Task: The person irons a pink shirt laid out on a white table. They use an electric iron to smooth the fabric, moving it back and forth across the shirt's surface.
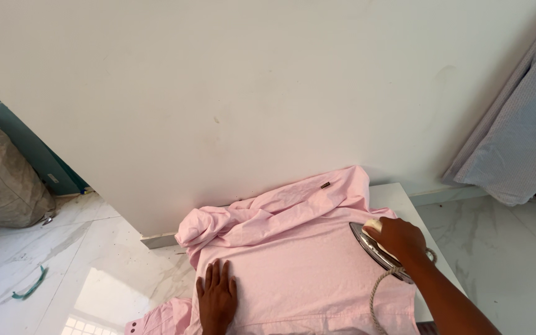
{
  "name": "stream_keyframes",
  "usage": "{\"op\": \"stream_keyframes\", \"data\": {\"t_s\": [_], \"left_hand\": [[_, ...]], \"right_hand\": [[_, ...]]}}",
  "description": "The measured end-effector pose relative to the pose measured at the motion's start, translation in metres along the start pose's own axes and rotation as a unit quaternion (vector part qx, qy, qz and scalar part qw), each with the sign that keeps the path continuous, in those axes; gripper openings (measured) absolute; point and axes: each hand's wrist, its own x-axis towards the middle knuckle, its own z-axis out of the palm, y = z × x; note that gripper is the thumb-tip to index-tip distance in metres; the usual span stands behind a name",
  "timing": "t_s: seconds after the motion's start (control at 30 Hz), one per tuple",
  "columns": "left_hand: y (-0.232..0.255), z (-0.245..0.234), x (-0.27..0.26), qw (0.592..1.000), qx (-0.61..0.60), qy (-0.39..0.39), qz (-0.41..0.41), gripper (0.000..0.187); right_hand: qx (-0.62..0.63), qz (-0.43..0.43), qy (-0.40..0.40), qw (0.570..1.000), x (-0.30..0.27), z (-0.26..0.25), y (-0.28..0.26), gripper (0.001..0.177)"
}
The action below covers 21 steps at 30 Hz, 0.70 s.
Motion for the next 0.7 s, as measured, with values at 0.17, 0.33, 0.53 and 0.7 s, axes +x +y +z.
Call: {"op": "stream_keyframes", "data": {"t_s": [0.17,0.33,0.53,0.7], "left_hand": [[-0.001,0.005,0.0,1.0,0.005,0.007,-0.001,0.056],[-0.006,0.013,-0.002,1.0,0.007,0.023,0.012,0.056],[-0.011,0.013,0.006,0.999,0.031,-0.005,0.007,0.06],[-0.011,-0.001,0.024,0.999,0.025,-0.023,-0.01,0.059]], "right_hand": [[0.011,0.021,-0.013,1.0,0.006,0.003,0.002,0.053],[0.026,0.021,-0.021,0.999,0.005,0.0,0.001,0.055],[0.019,0.042,-0.019,0.999,0.01,0.007,0.004,0.061],[0.011,0.021,-0.004,1.0,0.01,0.006,0.004,0.049]]}}
